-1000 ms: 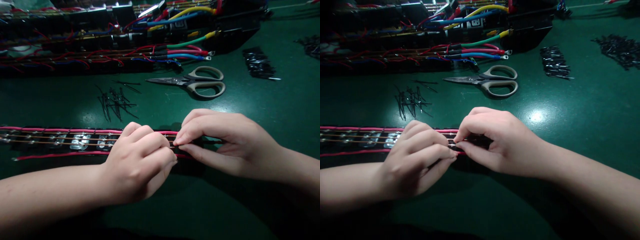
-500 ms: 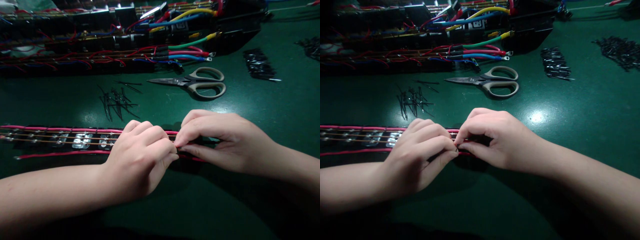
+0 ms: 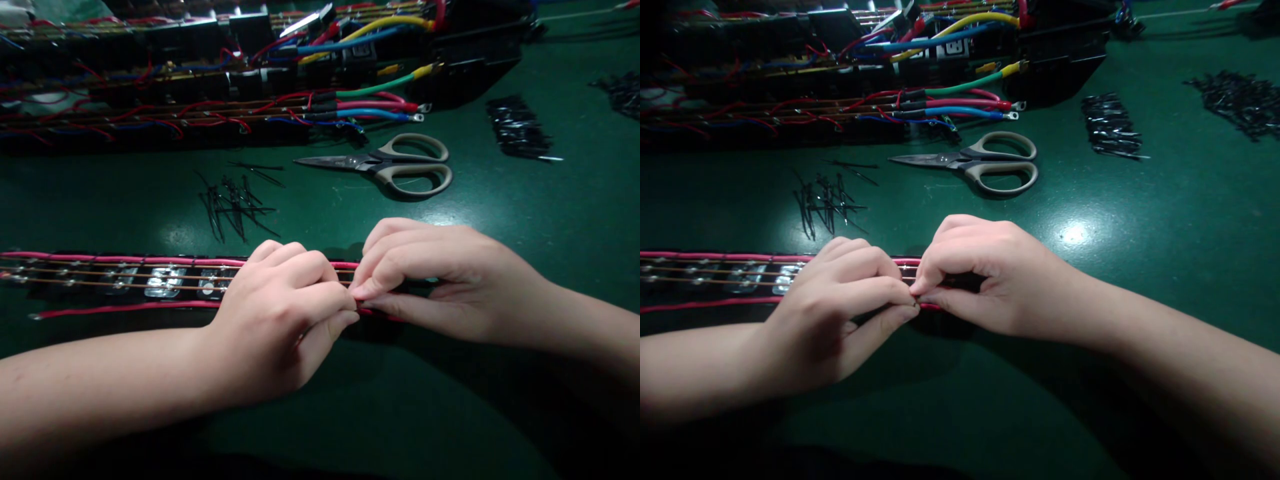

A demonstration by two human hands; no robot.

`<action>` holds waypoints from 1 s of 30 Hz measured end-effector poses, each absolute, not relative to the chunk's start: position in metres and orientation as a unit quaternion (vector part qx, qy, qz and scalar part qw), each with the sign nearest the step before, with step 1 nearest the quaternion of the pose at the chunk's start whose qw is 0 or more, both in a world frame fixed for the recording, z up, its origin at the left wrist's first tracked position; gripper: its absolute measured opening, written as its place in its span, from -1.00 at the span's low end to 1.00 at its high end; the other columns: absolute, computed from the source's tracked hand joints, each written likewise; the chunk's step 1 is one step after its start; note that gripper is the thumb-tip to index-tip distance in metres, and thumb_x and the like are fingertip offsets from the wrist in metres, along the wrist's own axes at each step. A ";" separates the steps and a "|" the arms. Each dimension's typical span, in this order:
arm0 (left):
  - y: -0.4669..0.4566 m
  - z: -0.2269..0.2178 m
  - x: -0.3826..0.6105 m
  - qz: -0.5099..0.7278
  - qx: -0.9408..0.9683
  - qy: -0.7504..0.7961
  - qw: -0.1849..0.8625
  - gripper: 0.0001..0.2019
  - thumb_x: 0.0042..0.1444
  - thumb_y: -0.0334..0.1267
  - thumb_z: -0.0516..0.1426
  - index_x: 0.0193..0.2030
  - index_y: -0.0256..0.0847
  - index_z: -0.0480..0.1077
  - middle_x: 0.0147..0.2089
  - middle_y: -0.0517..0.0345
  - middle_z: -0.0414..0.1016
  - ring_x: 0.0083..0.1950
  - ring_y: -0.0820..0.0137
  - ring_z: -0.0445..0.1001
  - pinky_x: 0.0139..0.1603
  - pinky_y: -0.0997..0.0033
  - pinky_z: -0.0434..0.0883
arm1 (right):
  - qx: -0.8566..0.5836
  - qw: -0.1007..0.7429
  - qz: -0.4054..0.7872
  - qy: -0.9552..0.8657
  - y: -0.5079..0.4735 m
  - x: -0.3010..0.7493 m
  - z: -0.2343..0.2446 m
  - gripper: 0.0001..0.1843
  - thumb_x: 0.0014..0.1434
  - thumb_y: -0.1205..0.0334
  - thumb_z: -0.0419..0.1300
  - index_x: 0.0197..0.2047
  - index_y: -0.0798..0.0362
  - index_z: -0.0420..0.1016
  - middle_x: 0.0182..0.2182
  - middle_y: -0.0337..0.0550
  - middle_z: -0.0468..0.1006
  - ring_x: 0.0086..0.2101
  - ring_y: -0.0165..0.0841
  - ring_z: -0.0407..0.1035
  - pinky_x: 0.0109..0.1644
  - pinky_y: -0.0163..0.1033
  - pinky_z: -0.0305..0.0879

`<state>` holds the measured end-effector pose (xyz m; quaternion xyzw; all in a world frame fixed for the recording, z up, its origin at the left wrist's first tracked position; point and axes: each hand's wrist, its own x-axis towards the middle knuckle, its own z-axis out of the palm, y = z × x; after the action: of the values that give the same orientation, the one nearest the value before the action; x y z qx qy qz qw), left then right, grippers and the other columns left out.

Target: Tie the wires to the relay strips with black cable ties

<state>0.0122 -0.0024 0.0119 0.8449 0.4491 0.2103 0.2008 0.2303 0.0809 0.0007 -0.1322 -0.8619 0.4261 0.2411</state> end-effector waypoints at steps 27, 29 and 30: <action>0.003 0.018 0.016 0.187 0.827 0.469 0.248 -0.82 0.27 -0.33 0.14 -0.37 -0.17 0.49 -0.31 0.26 0.50 -0.26 0.37 0.39 -0.23 0.25 0.16 | -0.109 0.260 0.434 -0.856 0.083 0.228 -0.001 -0.91 0.25 0.42 0.32 -0.32 0.10 0.62 -0.36 -0.15 0.68 -0.27 -0.40 0.46 -0.19 -0.31 0.44; 0.003 0.018 0.016 0.186 0.827 0.470 0.244 -0.82 0.27 -0.32 0.13 -0.37 -0.17 0.49 -0.31 0.25 0.49 -0.26 0.37 0.39 -0.23 0.25 0.16 | -0.108 0.259 0.433 -0.856 0.083 0.228 -0.001 -0.91 0.25 0.41 0.32 -0.31 0.09 0.61 -0.36 -0.16 0.68 -0.27 -0.40 0.47 -0.19 -0.30 0.44; 0.003 0.018 0.016 0.185 0.827 0.471 0.243 -0.82 0.27 -0.32 0.13 -0.37 -0.17 0.49 -0.31 0.25 0.49 -0.26 0.37 0.39 -0.23 0.25 0.16 | -0.108 0.258 0.434 -0.856 0.083 0.229 -0.001 -0.92 0.25 0.40 0.33 -0.31 0.08 0.61 -0.36 -0.16 0.69 -0.27 -0.39 0.47 -0.19 -0.29 0.44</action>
<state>0.0156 0.0026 0.0176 0.8275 0.4708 0.1854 0.2434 0.2287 0.0827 -0.0007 -0.1078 -0.8564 0.4338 0.2585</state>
